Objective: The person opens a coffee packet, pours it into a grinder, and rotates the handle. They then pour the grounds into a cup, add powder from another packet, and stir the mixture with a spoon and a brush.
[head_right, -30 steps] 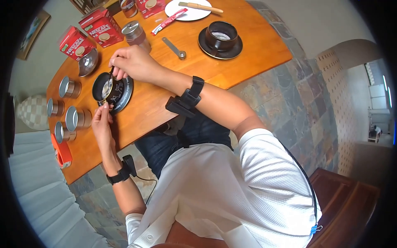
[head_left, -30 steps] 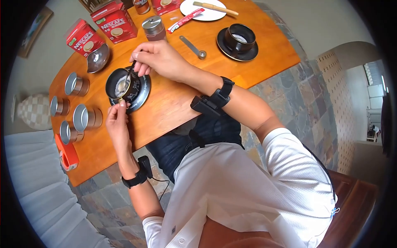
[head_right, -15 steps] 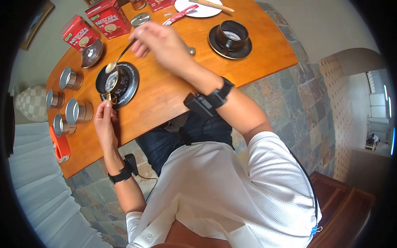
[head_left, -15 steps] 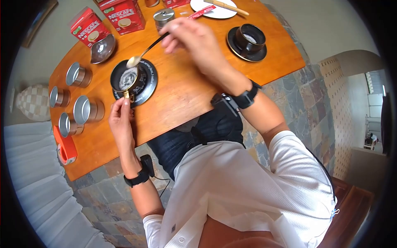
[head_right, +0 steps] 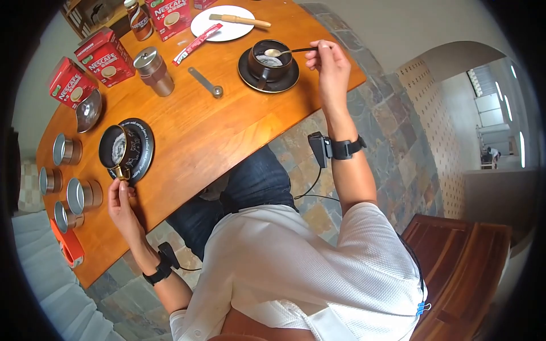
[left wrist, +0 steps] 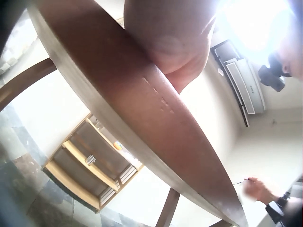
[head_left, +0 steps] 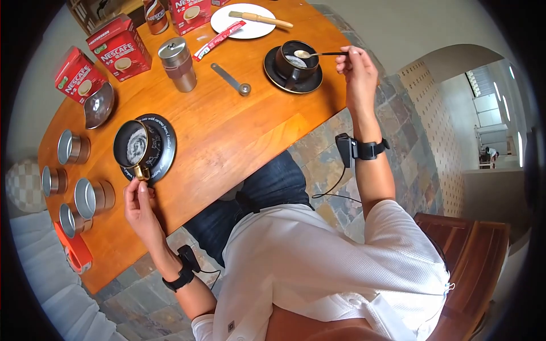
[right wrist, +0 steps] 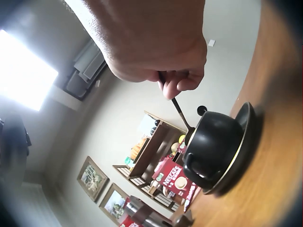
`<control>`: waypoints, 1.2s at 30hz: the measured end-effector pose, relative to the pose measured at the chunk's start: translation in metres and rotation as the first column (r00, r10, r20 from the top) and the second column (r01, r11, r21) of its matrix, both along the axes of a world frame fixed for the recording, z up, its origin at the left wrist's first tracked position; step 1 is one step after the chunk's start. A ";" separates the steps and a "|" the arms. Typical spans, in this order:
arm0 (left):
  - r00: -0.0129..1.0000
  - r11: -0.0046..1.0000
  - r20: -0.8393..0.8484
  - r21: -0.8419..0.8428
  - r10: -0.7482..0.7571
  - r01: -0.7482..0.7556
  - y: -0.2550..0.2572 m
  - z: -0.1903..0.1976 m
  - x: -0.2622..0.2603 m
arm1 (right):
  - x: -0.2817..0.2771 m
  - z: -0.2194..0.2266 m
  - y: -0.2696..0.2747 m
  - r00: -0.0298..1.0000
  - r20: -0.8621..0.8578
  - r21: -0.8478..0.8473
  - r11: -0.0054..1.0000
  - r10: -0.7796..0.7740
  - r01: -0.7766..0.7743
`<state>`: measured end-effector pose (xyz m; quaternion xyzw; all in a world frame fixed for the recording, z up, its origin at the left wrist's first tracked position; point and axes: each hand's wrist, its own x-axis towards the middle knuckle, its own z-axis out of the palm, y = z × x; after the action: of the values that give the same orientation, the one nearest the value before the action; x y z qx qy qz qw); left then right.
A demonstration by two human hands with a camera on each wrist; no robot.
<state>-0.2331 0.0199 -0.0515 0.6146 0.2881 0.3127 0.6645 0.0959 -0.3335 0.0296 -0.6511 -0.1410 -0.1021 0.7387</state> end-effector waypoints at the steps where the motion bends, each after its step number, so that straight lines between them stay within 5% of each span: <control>1: 1.000 1.000 0.001 0.000 -0.005 0.005 0.000 0.000 0.000 | 0.002 -0.003 0.003 0.999 0.006 -0.067 0.997 -0.036 0.037; 9: 1.000 0.995 0.001 0.095 0.017 -0.017 -0.003 -0.005 -0.003 | 0.014 -0.023 0.021 0.997 -0.077 -0.227 0.974 -0.013 -0.005; 16: 1.000 0.995 0.020 0.103 0.005 -0.007 -0.002 -0.005 -0.003 | 0.014 -0.027 0.008 0.972 -0.234 -0.182 0.982 0.009 -0.053; 19: 1.000 0.997 -0.012 0.071 0.027 -0.026 -0.006 0.001 -0.003 | 0.001 -0.013 0.012 0.979 -0.190 -0.207 0.978 -0.075 0.035; 21: 0.998 0.999 -0.054 0.025 0.045 -0.044 -0.008 0.006 -0.001 | 0.001 -0.010 0.004 0.983 0.049 -0.200 0.962 -0.179 0.186; 23: 0.998 0.995 0.022 0.075 0.057 -0.058 -0.010 0.006 0.002 | -0.015 0.010 0.019 0.977 0.091 0.012 0.981 -0.192 0.192; 26: 0.999 0.998 0.030 0.060 0.027 -0.028 -0.007 0.004 -0.001 | -0.066 0.039 0.069 0.960 0.046 -0.001 0.961 0.275 -0.275; 30: 0.996 1.000 0.087 0.010 -0.026 0.026 -0.006 0.019 -0.007 | -0.143 0.062 0.150 0.704 -0.066 -0.334 0.649 0.707 -0.683; 33: 0.995 0.998 0.098 0.056 0.022 -0.028 -0.001 0.026 -0.022 | -0.176 0.057 0.204 0.496 -0.212 -0.269 0.438 0.842 -0.858; 36: 0.991 0.991 0.087 0.076 0.103 -0.109 0.012 0.028 -0.047 | -0.190 0.035 0.230 0.396 -0.415 -0.258 0.311 0.820 -0.915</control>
<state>-0.2801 0.0320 -0.0237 0.6112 0.2796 0.3842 0.6330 -0.0944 -0.1033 0.0643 -0.6272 -0.4118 0.4167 0.5132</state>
